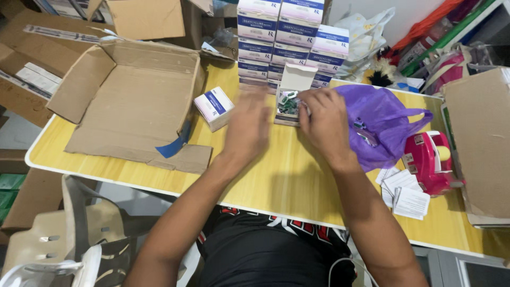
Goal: The person opens a small white box and places multiple individually wrapped items into it from a purple bag. The person then closes the box and sets it aside. The person repeats this process with another box.
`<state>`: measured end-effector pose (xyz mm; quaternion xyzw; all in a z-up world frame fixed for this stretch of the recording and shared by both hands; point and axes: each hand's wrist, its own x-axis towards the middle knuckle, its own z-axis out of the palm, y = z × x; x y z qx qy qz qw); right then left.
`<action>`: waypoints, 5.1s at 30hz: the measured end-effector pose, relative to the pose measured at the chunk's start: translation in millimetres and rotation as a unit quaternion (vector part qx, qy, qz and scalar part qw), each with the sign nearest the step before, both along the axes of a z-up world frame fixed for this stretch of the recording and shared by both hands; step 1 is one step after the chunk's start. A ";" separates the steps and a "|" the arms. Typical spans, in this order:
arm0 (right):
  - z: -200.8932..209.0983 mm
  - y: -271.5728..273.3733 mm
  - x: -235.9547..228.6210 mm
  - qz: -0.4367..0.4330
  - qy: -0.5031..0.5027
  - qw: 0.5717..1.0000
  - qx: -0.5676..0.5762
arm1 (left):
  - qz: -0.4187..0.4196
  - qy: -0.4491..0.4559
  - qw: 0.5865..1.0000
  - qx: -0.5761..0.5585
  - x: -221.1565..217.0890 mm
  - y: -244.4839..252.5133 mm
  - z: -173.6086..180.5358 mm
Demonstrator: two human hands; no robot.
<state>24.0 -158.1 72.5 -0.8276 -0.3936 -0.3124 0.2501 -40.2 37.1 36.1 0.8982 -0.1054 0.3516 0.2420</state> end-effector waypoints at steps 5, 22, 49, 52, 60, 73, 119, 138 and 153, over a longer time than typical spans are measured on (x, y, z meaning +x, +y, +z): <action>-11.3 -7.3 0.5 -0.041 0.017 0.998 -0.041 | -0.070 0.065 0.992 0.082 32.9 -32.2 6.6; -23.1 -140.3 36.9 -0.237 0.230 0.942 -0.059 | -0.262 0.198 0.944 -0.008 112.0 -178.7 8.0; -47.0 -133.1 65.4 -0.268 0.106 0.952 0.106 | -0.162 0.196 0.964 -0.080 190.7 -193.6 -52.8; -38.9 -129.0 55.3 -0.260 0.049 0.955 0.133 | -0.079 0.150 0.985 -0.032 184.4 -196.6 -54.1; -54.0 -141.1 66.8 -0.297 0.145 0.941 0.071 | -0.170 0.262 0.948 0.052 168.3 -187.7 -48.4; -52.6 -154.6 55.6 -0.257 0.275 0.926 -0.036 | -0.188 0.168 0.967 0.039 182.5 -191.4 -64.6; -68.7 -158.5 83.1 -0.012 0.340 0.839 0.425 | -0.272 0.282 0.732 -0.557 153.6 -202.9 -42.5; -55.3 -160.4 70.8 -0.068 0.302 0.845 0.437 | -0.260 0.264 0.636 -0.677 158.0 -222.1 -49.6; -44.4 -168.9 66.9 -0.102 0.317 0.869 0.366 | -0.264 0.186 0.859 -0.396 54.1 -162.3 11.3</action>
